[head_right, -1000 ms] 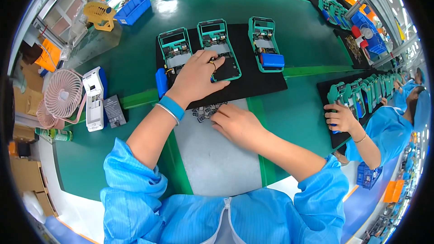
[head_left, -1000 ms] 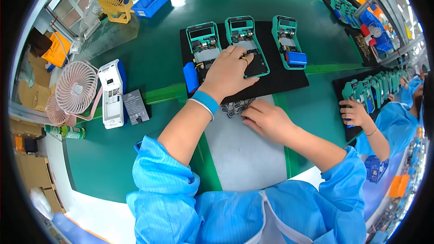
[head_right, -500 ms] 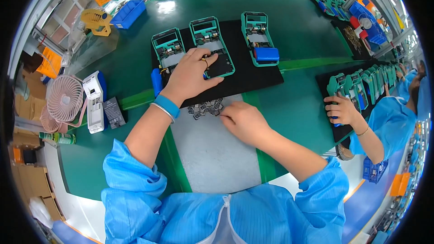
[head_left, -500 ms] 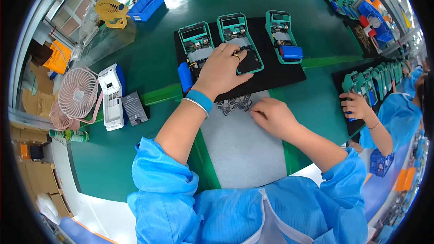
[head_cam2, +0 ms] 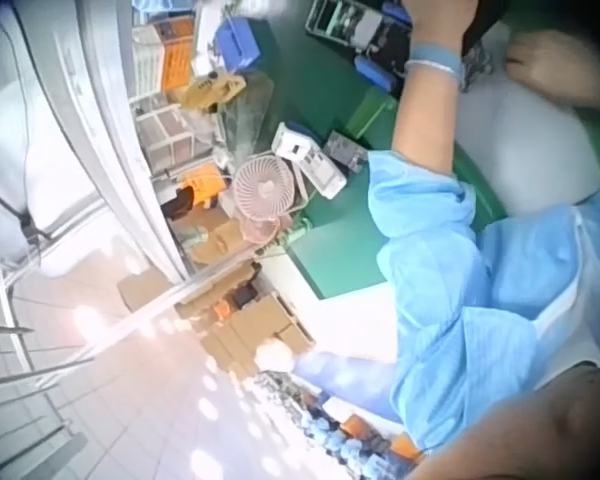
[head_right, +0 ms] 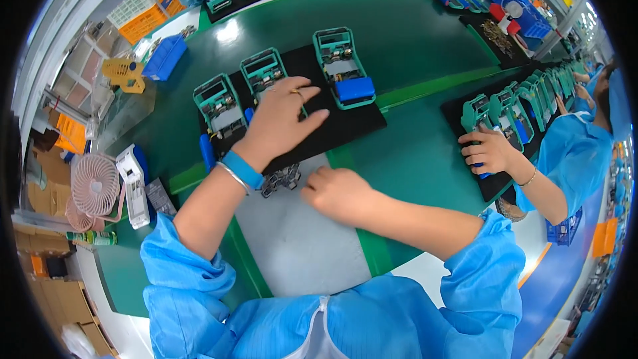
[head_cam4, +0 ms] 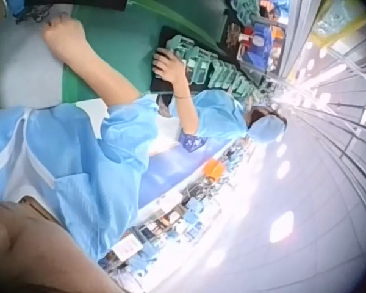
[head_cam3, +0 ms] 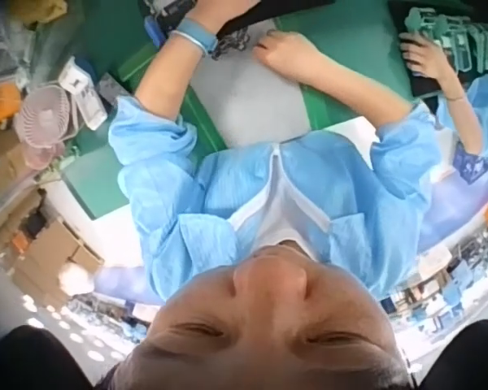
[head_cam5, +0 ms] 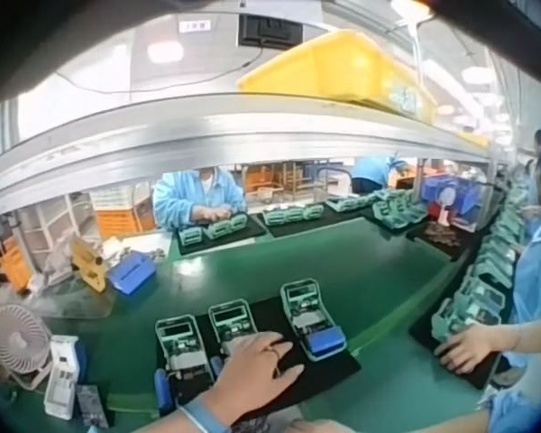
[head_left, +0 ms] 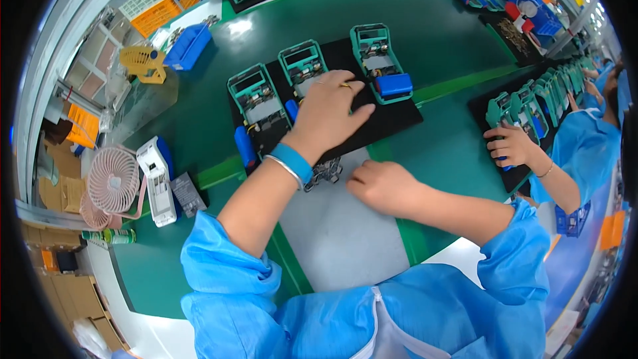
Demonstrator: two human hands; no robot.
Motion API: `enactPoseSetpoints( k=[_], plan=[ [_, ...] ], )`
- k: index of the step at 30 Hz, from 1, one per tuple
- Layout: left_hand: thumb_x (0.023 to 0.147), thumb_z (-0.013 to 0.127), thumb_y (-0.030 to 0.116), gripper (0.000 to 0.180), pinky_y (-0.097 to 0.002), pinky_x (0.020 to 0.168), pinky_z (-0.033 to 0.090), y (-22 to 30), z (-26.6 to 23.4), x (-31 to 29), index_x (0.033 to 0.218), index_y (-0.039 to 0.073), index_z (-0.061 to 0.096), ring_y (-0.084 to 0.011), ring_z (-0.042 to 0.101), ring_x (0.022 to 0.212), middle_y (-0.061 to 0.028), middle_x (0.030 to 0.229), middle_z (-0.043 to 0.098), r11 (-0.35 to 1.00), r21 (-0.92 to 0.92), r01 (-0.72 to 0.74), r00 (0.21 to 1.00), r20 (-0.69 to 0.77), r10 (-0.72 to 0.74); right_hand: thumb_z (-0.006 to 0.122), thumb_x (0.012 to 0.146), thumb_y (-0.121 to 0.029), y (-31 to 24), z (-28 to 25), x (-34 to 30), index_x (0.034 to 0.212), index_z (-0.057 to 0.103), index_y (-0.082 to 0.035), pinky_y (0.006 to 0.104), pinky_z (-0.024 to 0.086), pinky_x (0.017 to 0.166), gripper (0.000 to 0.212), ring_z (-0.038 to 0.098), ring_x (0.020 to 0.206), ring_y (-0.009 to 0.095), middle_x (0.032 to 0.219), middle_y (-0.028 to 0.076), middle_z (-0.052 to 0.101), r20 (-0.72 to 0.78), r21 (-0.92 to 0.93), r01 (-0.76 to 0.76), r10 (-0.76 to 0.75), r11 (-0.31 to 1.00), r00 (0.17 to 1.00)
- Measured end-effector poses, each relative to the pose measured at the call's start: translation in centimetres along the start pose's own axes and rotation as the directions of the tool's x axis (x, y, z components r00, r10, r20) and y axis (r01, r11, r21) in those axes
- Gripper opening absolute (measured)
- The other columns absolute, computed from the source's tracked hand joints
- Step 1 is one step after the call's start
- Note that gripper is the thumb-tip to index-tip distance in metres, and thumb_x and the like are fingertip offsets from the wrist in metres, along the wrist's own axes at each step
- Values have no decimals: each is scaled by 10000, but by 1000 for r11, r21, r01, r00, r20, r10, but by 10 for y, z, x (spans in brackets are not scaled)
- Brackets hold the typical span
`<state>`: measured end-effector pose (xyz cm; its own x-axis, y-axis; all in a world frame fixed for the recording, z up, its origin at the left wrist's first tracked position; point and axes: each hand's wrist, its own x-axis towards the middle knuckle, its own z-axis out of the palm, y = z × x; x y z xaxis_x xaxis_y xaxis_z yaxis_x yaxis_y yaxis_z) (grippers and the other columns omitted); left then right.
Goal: The person assembles internal components into electronic device housings by hand, inserting circuit boards, batteries, and plastic components into the housings, then securing them with screws.
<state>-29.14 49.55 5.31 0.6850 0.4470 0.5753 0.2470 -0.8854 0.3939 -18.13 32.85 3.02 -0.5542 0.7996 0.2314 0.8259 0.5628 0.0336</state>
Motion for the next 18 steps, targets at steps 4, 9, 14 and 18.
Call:
enactPoseSetpoints(
  k=[4,9,14,18],
  plan=[
    [832,737,332,544,-451,1054,415,29,34,28,1265,23,623,-381,521,1229,-200,1307,562,994,12,-104,995,6,104,638,685,-126,-16,1,14,727,664,-26,364,566,551,112,675,737,251,740,87,663,139,-111,-14,30,994,990],
    [836,738,269,560,-441,1005,453,28,65,58,1313,22,579,-382,549,1150,-184,1256,550,989,-94,117,985,140,-103,687,700,-106,-25,-4,32,787,735,-93,386,585,558,101,716,773,265,793,87,701,321,-77,27,-1,997,947],
    [832,749,217,512,-444,970,478,22,67,69,1267,17,566,-397,580,1097,-201,1192,582,981,-145,126,988,109,-111,681,688,-89,-20,-5,40,745,706,-80,387,577,541,63,709,739,264,790,94,694,355,-30,47,-33,998,934],
    [936,612,258,443,-470,895,508,23,51,69,1303,27,524,-442,618,1029,-256,1037,655,873,-356,334,927,-46,-373,659,704,-84,12,-54,43,757,681,-42,419,568,552,71,688,681,320,728,136,664,462,96,-7,-38,995,886]
  ],
)
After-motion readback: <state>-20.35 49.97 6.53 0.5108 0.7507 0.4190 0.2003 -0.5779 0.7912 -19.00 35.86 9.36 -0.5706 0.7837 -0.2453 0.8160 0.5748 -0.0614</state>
